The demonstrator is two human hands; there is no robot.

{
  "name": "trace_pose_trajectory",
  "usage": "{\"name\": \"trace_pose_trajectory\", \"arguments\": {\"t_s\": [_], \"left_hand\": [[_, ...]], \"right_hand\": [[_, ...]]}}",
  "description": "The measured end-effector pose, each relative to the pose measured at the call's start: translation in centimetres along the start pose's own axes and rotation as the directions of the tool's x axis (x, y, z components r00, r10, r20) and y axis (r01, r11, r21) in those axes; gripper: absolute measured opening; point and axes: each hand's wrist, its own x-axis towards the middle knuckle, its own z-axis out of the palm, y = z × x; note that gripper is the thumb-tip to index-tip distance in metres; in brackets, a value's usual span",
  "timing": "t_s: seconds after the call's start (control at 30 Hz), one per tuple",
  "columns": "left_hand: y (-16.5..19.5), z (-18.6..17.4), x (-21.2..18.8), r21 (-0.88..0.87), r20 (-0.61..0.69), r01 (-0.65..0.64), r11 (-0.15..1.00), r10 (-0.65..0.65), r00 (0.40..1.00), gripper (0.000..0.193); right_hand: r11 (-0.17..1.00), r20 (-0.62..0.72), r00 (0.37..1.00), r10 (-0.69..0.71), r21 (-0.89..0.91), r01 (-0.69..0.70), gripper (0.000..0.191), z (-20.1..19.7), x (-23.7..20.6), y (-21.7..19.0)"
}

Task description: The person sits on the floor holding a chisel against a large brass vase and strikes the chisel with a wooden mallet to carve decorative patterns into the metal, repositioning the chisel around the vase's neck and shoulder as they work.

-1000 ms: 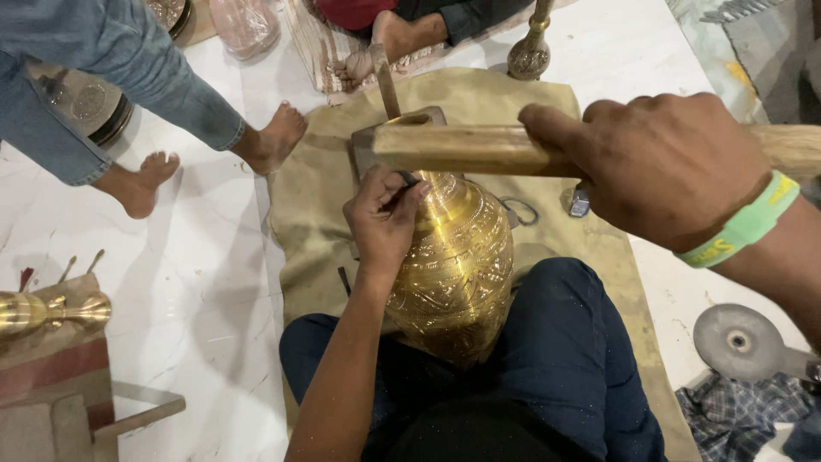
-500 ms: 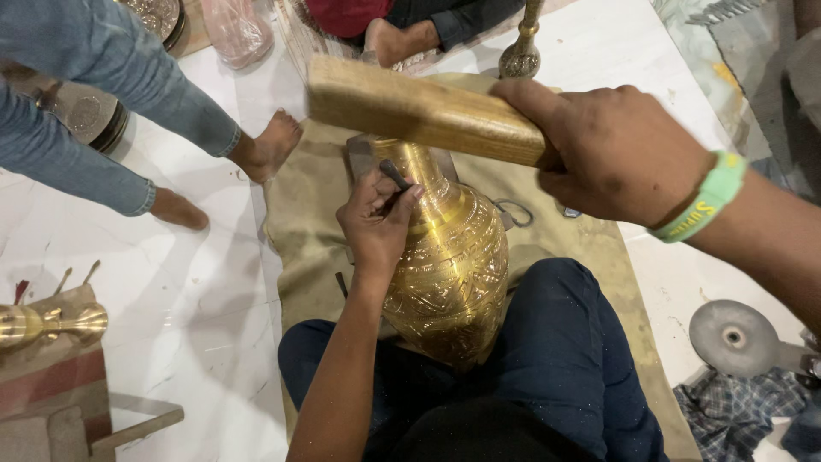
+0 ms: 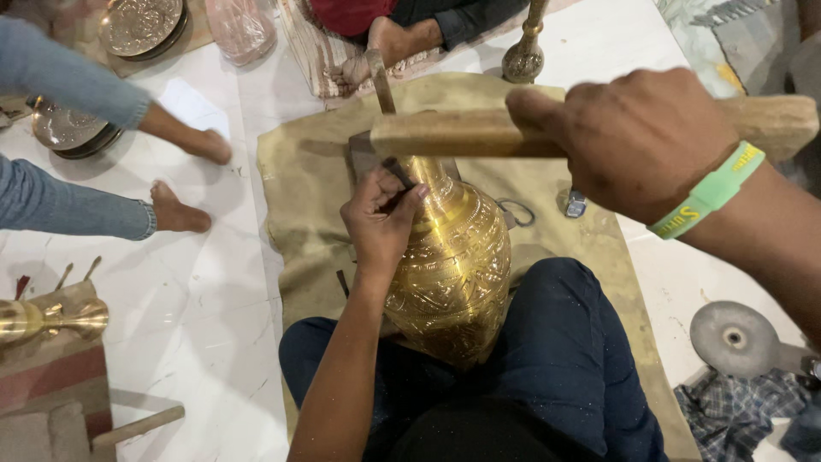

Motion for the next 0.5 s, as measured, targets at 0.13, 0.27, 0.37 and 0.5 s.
{"name": "trace_pose_trajectory", "arguments": {"t_s": [0.13,0.27,0.37,0.5], "left_hand": [[0.0,0.2,0.2,-0.011,0.000,-0.027,1.000,0.027,1.000,0.039],[0.0,0.3,0.2,-0.003,-0.011,-0.016,1.000,0.016,1.000,0.043],[0.0,0.2,0.1,-0.044,0.005,0.012,0.999,-0.012,1.000,0.042],[0.1,0.0,0.1,-0.034,0.020,-0.023,0.999,0.024,1.000,0.037]], "right_hand": [[0.842,-0.350,0.936,-0.046,0.490,0.225,0.062,0.6,0.8,1.0],[0.996,0.005,0.999,0.038,0.076,-0.038,0.058,1.3,1.2,0.9],[0.997,-0.201,0.980,-0.006,0.069,0.020,0.063,1.6,1.4,0.7],[0.882,-0.238,0.971,-0.031,0.450,0.139,0.054,1.7,1.4,0.4]]}}
